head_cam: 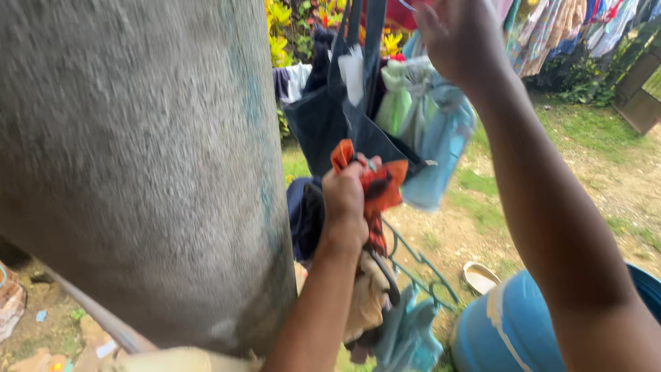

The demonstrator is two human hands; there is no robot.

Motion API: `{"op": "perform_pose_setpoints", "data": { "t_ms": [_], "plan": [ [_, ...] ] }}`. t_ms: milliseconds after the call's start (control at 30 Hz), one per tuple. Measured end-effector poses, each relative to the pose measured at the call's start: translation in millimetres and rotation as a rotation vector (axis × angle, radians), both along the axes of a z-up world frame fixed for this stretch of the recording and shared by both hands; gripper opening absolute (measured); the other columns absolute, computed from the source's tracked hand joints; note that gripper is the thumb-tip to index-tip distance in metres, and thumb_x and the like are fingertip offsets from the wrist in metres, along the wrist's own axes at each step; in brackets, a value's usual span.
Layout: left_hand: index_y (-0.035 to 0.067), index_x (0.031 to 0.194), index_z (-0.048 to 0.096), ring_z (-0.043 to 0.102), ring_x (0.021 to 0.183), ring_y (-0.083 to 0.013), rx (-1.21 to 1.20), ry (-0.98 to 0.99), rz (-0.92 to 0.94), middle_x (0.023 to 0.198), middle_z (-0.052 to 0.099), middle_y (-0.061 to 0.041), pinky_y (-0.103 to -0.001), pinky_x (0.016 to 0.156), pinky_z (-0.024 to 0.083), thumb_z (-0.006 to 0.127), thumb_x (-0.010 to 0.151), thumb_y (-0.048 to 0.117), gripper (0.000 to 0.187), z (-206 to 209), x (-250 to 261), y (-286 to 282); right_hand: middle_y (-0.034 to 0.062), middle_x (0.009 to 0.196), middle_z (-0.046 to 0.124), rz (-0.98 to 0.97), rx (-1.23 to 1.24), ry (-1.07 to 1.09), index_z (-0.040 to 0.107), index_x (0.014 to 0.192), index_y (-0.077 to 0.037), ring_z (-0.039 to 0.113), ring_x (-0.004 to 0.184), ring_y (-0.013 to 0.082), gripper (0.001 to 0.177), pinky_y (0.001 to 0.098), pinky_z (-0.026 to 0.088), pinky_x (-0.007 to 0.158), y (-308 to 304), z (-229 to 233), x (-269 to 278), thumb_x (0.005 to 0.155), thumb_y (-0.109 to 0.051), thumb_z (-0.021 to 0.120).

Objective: The person washes small garments by hand in a metal basin filled with water, then hangs them on a clothesline. The person scrubs and rinses items including a patterned cloth, a black sock, and an orange cloth, then moves to the yard to hang them on a line.

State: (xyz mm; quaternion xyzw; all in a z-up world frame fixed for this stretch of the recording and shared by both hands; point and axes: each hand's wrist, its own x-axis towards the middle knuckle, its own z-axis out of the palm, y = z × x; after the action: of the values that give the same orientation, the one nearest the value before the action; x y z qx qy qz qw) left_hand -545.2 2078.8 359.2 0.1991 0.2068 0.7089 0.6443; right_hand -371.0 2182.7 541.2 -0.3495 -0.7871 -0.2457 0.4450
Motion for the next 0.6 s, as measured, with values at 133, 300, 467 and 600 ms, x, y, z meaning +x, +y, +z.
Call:
{"op": "perform_pose_setpoints", "data": {
  "t_ms": [133,300,467,600],
  "plan": [
    [0.006,0.083,0.057,0.069,0.088,-0.0221,0.095,-0.074,-0.112,0.085,0.062,-0.009,-0.037,0.078,0.058,0.052,0.092,0.000,0.012,17,-1,-6,0.0150,0.077,0.074,-0.369,-0.840,-0.288,0.071,0.108,-0.017,0.073,0.070,0.0307,0.021,0.0452,0.056,0.065,-141,-107,22,0.091,-0.028,0.065],
    [0.005,0.089,0.057,0.067,0.082,-0.0213,0.165,-0.168,-0.215,0.089,0.065,-0.012,-0.036,0.078,0.060,0.051,0.090,-0.002,0.009,33,-6,-29,0.0183,0.075,0.071,-0.249,-1.001,-0.150,0.057,0.129,-0.016,0.068,0.067,0.0323,0.037,0.0459,0.052,0.064,-235,-189,18,0.095,-0.029,0.064],
    [0.006,0.094,0.064,0.065,0.068,-0.0181,0.161,0.071,-0.100,0.080,0.064,-0.008,-0.033,0.066,0.056,0.054,0.089,0.001,0.012,57,-8,-59,0.0084,0.065,0.065,-0.037,-0.898,0.138,0.067,0.100,-0.004,0.061,0.060,0.0158,0.013,0.0345,0.052,0.055,-231,-195,47,0.089,-0.010,0.063],
    [0.004,0.091,0.066,0.065,0.069,-0.0150,0.247,0.140,-0.086,0.080,0.064,-0.005,-0.031,0.067,0.054,0.056,0.090,0.001,0.011,69,-16,-102,0.0067,0.061,0.061,-0.052,-0.961,0.279,0.070,0.094,-0.002,0.055,0.057,0.0115,0.010,0.0323,0.047,0.052,-219,-165,63,0.095,-0.008,0.062]
  ]
}}
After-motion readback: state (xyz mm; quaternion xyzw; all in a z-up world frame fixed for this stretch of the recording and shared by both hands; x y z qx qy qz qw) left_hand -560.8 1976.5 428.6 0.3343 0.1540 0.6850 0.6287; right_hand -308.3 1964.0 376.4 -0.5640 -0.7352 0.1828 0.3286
